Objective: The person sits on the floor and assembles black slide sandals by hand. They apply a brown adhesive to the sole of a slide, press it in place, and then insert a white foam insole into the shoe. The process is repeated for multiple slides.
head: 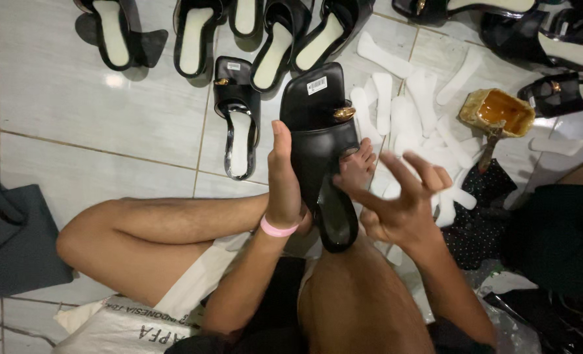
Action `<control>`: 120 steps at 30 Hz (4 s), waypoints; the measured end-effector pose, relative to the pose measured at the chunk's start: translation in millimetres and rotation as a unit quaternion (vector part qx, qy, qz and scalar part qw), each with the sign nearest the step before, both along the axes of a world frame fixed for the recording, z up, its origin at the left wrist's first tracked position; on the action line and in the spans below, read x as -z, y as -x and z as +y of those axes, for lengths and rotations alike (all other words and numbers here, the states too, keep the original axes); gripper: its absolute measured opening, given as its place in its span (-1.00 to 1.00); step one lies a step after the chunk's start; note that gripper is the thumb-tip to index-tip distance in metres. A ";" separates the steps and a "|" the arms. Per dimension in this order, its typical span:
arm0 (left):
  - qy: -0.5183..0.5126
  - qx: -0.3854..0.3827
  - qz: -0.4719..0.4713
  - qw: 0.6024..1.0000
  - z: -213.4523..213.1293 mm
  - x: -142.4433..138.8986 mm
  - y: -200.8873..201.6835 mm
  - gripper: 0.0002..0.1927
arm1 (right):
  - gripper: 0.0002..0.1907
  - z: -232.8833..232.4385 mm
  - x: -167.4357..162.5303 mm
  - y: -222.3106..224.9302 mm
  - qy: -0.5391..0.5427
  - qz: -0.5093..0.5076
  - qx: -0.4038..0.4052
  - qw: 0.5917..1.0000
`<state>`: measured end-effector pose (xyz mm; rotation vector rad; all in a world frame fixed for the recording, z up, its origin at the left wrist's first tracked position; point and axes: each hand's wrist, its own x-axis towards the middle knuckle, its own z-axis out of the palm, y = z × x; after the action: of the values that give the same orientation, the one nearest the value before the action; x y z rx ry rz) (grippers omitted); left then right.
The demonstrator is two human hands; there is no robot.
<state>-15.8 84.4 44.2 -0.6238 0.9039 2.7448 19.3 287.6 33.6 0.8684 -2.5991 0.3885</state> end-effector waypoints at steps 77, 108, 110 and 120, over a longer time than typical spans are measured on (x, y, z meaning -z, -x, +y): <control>-0.252 0.153 -0.061 0.954 -28.9 119.7 -75.0 -0.39 | -0.41 200.7 123.5 76.5 0.071 -0.189 0.483 0.852; -0.324 0.144 0.060 0.933 -22.7 112.5 -53.9 -0.16 | -0.45 -18.5 -29.5 24.0 -0.068 -0.114 -0.004 0.991; -0.328 0.147 0.058 0.931 -23.6 119.5 -54.8 -0.18 | -0.48 -17.6 -24.3 30.1 -0.079 -0.071 -0.001 0.994; -0.349 0.139 0.050 0.925 -27.1 115.8 -52.0 -0.18 | -0.43 -14.4 -4.2 29.1 -0.114 -0.013 -0.067 0.991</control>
<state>36.2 57.4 -71.7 -0.1974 -0.0200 2.5835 -9.8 273.3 37.8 1.1263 -2.6523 0.1386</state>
